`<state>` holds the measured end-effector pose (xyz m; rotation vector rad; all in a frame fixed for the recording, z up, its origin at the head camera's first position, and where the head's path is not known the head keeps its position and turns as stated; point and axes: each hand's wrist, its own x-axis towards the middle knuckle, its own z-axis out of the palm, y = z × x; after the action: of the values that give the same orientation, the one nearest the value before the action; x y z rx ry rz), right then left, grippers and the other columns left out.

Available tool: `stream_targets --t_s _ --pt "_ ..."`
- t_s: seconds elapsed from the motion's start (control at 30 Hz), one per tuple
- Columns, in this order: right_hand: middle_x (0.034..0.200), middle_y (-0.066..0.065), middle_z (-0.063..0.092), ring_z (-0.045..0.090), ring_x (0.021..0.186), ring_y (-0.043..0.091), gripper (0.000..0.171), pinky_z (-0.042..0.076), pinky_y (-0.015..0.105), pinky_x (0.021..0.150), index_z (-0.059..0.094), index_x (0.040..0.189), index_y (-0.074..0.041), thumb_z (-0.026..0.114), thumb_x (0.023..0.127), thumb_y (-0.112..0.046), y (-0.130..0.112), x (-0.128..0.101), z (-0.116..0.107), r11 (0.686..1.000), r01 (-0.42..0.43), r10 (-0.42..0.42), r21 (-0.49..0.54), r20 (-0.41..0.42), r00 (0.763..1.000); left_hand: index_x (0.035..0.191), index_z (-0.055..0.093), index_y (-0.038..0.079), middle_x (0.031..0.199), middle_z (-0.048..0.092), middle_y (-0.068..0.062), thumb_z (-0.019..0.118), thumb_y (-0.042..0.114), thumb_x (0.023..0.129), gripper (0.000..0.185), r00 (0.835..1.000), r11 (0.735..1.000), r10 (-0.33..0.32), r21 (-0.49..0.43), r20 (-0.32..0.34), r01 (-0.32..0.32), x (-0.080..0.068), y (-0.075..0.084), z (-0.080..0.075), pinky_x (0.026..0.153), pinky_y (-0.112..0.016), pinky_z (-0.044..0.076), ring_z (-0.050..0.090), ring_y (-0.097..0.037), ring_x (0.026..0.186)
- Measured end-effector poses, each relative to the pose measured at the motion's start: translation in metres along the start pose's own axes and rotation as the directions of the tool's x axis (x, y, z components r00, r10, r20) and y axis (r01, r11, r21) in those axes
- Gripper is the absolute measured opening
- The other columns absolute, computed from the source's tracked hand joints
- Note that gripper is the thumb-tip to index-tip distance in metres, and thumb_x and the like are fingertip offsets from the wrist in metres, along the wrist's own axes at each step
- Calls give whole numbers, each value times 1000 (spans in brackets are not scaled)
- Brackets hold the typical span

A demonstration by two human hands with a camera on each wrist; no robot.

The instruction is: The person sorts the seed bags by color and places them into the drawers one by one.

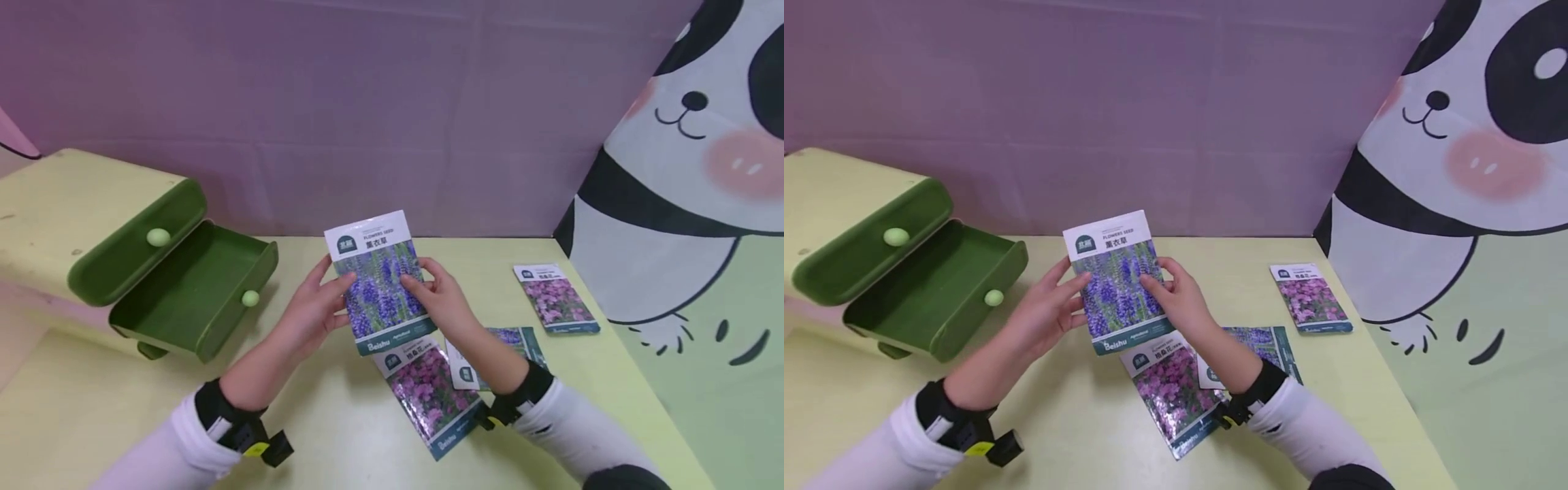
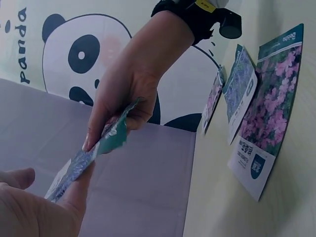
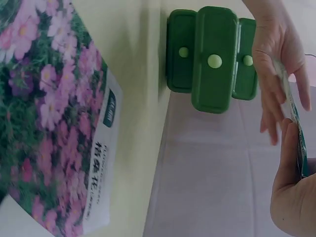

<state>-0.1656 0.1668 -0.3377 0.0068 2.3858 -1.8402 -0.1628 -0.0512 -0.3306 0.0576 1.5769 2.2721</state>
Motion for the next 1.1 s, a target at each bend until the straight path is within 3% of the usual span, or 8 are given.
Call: stream_targets --t_s 0.1,0.27,0.6,1.0,1.1 --pt "76 3 68 66 65 15 41 58 32 61 51 132 -15 61 96 -32 5 0 5 999 -13 13 -29 7 1000 153 21 10 91 70 4 51 15 100 61 1000 999 4 46 -1 -4 -1 -7 -2 72 -29 60 70 -11 78" --pt "75 4 68 66 64 15 38 58 32 60 53 130 -14 61 96 -29 6 0 8 999 -17 18 -46 31 999 141 40 -1 85 71 3 52 11 99 45 999 994 3 107 -35 0 -3 -11 -3 68 -27 60 70 -10 71" --pt "75 6 69 66 63 15 41 57 31 58 51 132 -12 60 96 -31 1 -1 9 996 11 -2 -87 103 995 138 41 -4 82 71 2 53 7 98 43 997 995 12 98 -74 -5 -8 -9 -5 63 -24 59 69 -9 68" --pt "76 8 68 65 63 14 43 57 30 57 49 133 -10 58 97 -32 5 0 6 992 44 -27 -118 142 990 140 40 -5 81 71 4 51 9 99 44 1000 998 -12 63 -28 14 -10 -9 -6 67 -26 60 70 -9 70" --pt "89 14 70 67 74 17 44 58 30 65 46 135 -9 56 99 -31 7 0 2 987 83 -59 -138 173 983 139 40 -5 80 71 4 51 9 99 44 998 998 -22 56 -55 25 -12 -6 -8 66 -24 60 70 -8 70"
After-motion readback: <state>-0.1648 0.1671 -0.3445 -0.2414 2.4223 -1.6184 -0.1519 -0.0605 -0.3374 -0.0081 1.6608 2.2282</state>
